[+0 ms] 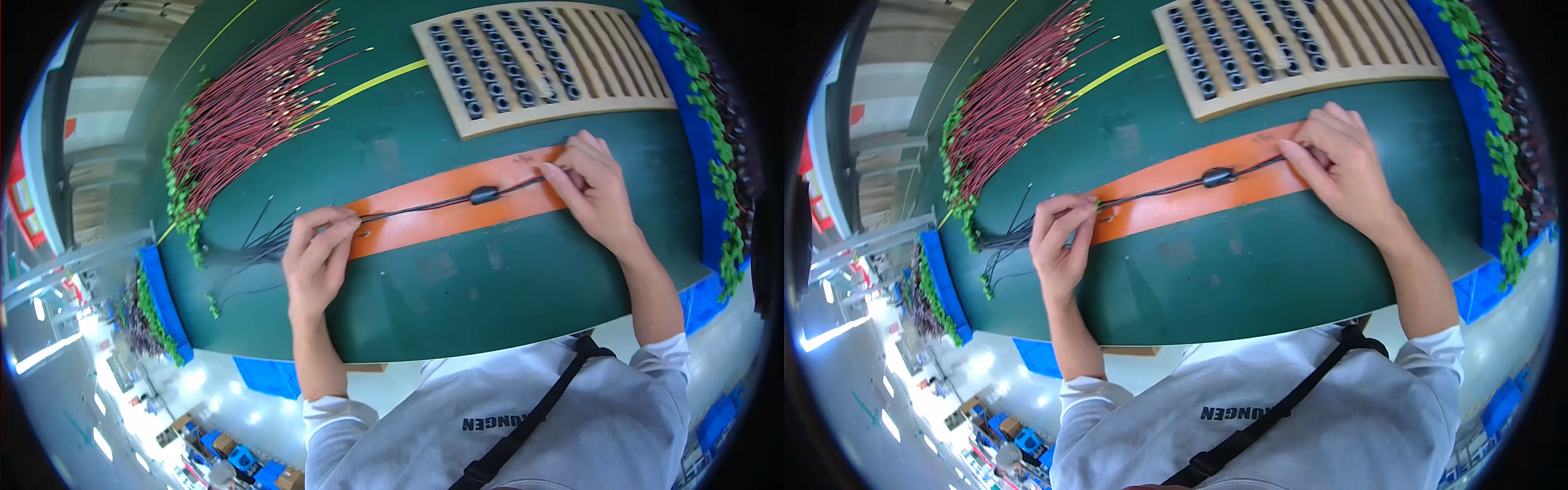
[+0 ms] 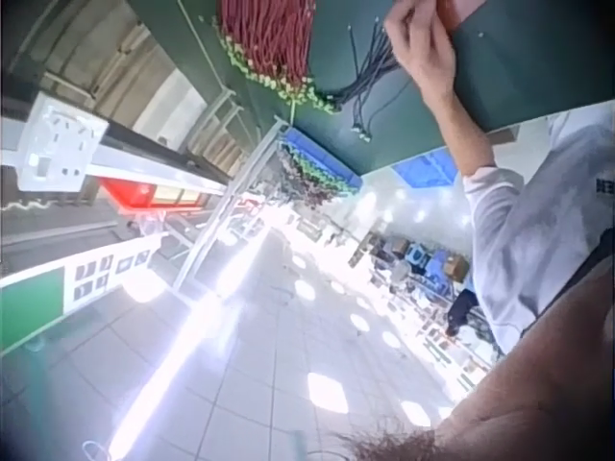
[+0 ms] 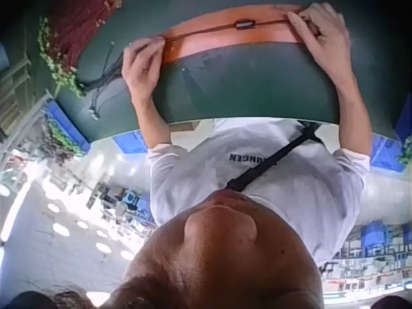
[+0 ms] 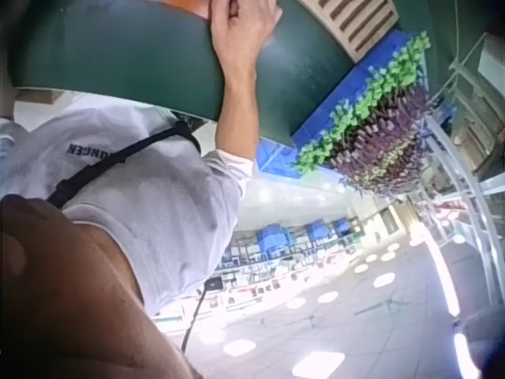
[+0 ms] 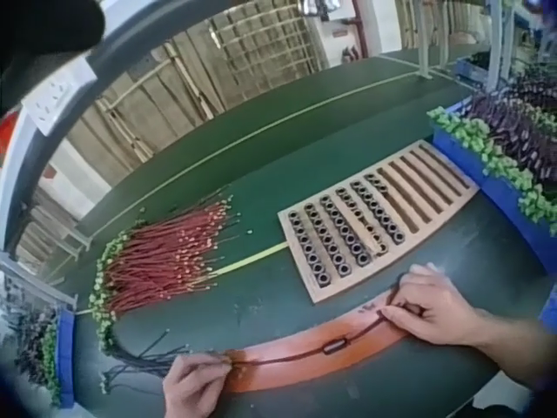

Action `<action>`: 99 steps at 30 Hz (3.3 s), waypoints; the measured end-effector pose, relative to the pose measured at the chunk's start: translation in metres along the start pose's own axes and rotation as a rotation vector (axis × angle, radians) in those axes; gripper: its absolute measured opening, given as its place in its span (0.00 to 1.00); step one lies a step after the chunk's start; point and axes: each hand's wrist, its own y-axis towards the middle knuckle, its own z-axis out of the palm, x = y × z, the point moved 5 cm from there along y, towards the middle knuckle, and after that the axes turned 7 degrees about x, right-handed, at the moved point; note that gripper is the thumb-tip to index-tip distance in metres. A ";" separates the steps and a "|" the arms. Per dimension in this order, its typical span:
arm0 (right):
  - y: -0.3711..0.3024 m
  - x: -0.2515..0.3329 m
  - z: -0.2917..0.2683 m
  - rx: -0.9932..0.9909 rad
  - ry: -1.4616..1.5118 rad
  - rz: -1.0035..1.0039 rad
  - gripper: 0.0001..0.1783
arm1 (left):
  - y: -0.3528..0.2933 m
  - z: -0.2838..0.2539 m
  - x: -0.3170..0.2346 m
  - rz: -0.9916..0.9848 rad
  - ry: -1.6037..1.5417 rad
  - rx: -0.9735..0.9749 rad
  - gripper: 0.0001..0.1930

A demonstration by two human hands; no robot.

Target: The person picks up a red and a black wire, threads them through a magnetic ring, and wraps the wires around the ring multiple times. They then insert the wire ends into a green connector and place the finished assembly into a blue bin.

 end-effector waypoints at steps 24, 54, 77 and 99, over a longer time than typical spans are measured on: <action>0.001 -0.017 0.027 -0.075 0.004 -0.116 0.13 | -0.019 -0.022 0.015 0.016 -0.124 0.143 0.17; 0.003 0.000 0.012 -0.028 0.013 -0.132 0.09 | -0.012 -0.016 0.006 -0.074 0.081 0.010 0.13; 0.000 -0.004 0.010 -0.055 -0.005 -0.108 0.15 | 0.011 -0.013 -0.004 -0.164 0.256 -0.014 0.13; -0.007 -0.010 0.006 -0.010 0.064 -0.072 0.10 | 0.079 0.102 -0.064 0.056 -0.129 0.230 0.10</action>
